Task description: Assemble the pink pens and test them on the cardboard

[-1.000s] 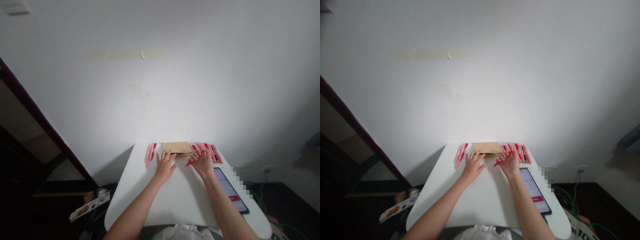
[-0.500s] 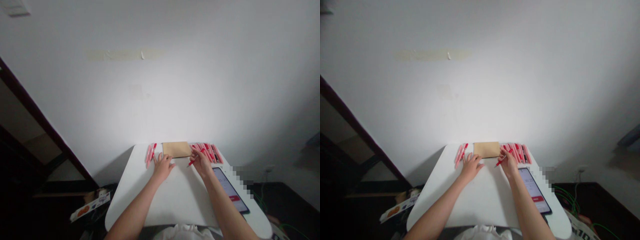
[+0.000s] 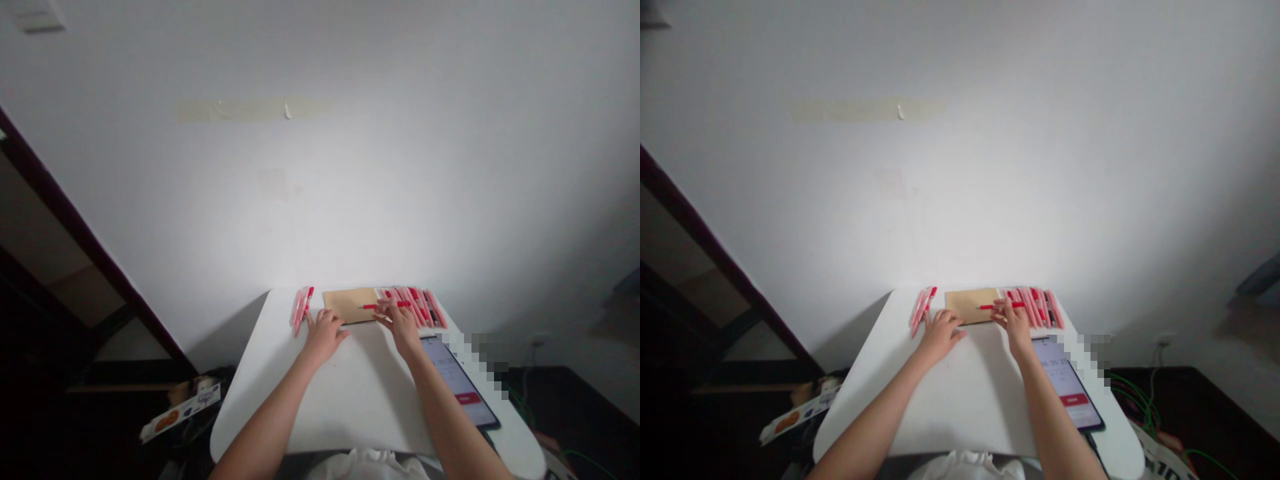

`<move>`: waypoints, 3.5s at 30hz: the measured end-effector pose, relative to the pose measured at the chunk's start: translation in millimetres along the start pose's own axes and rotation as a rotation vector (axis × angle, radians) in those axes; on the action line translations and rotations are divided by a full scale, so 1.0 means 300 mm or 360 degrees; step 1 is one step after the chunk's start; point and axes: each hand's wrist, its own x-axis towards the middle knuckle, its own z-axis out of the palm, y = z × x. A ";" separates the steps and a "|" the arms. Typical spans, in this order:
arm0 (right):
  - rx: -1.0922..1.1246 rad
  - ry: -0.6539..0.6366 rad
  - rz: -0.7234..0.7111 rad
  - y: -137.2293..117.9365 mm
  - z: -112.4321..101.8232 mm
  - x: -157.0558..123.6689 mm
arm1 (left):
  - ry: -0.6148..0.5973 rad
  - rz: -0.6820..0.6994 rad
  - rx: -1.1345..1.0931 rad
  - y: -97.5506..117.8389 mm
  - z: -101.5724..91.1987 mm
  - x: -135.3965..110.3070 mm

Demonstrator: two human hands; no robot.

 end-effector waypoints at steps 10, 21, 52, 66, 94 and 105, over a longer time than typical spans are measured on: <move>-0.0316 -0.0079 -0.0104 0.022 0.026 0.016 | -0.0169 0.0056 -0.0005 0.015 -0.035 -0.021; -0.0812 -0.0154 -0.0345 0.018 0.070 0.070 | -0.0233 0.0216 0.0069 0.023 -0.049 -0.033; -0.1227 -0.0345 -0.0563 0.148 0.061 0.137 | 0.0015 0.0129 -0.0060 0.013 0.014 -0.074; -0.1337 -0.0270 -0.0500 0.152 0.073 0.137 | 0.0015 0.0132 -0.0015 0.012 0.013 -0.072; -0.1362 -0.0124 -0.0603 0.175 0.051 0.166 | 0.0026 0.0126 -0.0077 0.012 0.013 -0.071; -0.1225 -0.0064 -0.0610 0.169 0.049 0.162 | 0.0048 0.0153 -0.0012 0.007 0.014 -0.072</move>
